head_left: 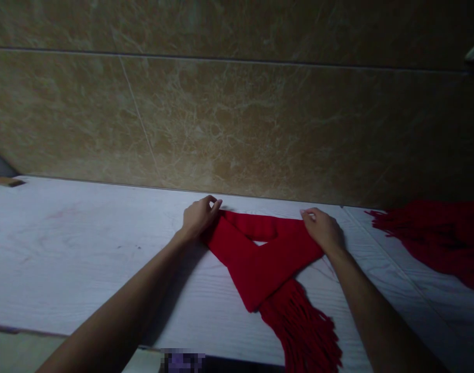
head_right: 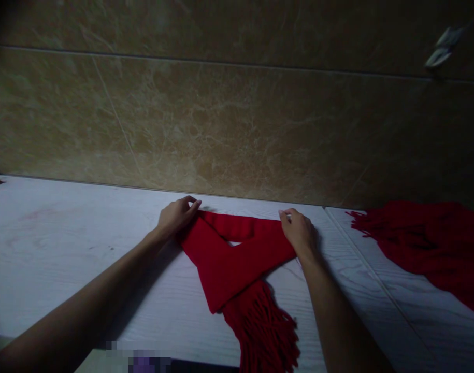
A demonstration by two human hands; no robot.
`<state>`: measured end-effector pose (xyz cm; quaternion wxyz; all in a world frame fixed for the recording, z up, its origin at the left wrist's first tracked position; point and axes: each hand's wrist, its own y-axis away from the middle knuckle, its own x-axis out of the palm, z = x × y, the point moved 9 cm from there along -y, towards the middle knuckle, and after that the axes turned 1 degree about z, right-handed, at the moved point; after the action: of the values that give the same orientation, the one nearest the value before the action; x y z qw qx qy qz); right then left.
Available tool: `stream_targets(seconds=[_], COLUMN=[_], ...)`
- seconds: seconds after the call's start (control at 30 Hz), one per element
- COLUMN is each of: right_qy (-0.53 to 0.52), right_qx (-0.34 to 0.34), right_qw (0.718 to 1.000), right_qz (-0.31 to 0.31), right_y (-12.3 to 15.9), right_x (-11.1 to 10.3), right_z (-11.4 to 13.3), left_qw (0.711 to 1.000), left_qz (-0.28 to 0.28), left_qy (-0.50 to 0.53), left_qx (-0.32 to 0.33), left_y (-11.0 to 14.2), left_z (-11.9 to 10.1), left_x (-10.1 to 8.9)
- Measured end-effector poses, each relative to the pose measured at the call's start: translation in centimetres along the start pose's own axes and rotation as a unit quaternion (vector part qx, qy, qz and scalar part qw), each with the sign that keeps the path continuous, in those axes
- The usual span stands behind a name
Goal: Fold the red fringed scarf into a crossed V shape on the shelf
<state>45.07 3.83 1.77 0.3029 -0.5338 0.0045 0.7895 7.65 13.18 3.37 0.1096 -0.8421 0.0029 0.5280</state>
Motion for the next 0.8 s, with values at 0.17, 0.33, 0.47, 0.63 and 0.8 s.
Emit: stream_targets(seconds=[0.17,0.33,0.47,0.63,0.8], right_qy=[0.009,0.093,0.114,0.120,0.038], right_qx=[-0.185,-0.206,-0.195,-0.184,-0.171], right_qw=[0.983,0.959,0.951,0.951,0.968], right_qz=[0.002,0.169,0.209,0.219,0.182], right_y=[1.6,3.5,3.8,3.9,2.9], right_x=[0.6,5.1,5.5,5.3,4.4], right_z=[4.5,5.6,5.5,5.6,5.0], left_qw=[0.970,0.941,0.940,0.941,0.943], left_qz=[0.009,0.182,0.190,0.185,0.174], left_qy=[-0.051,-0.107,-0.115,-0.120,-0.099], left_qx=[0.239,0.265,0.260,0.257,0.264], left_y=[2.4,4.2,4.2,4.2,4.4], left_z=[-5.7,-6.2,-6.0,-6.1,-6.3], left_x=[1.0,5.8,6.0,5.9,5.2])
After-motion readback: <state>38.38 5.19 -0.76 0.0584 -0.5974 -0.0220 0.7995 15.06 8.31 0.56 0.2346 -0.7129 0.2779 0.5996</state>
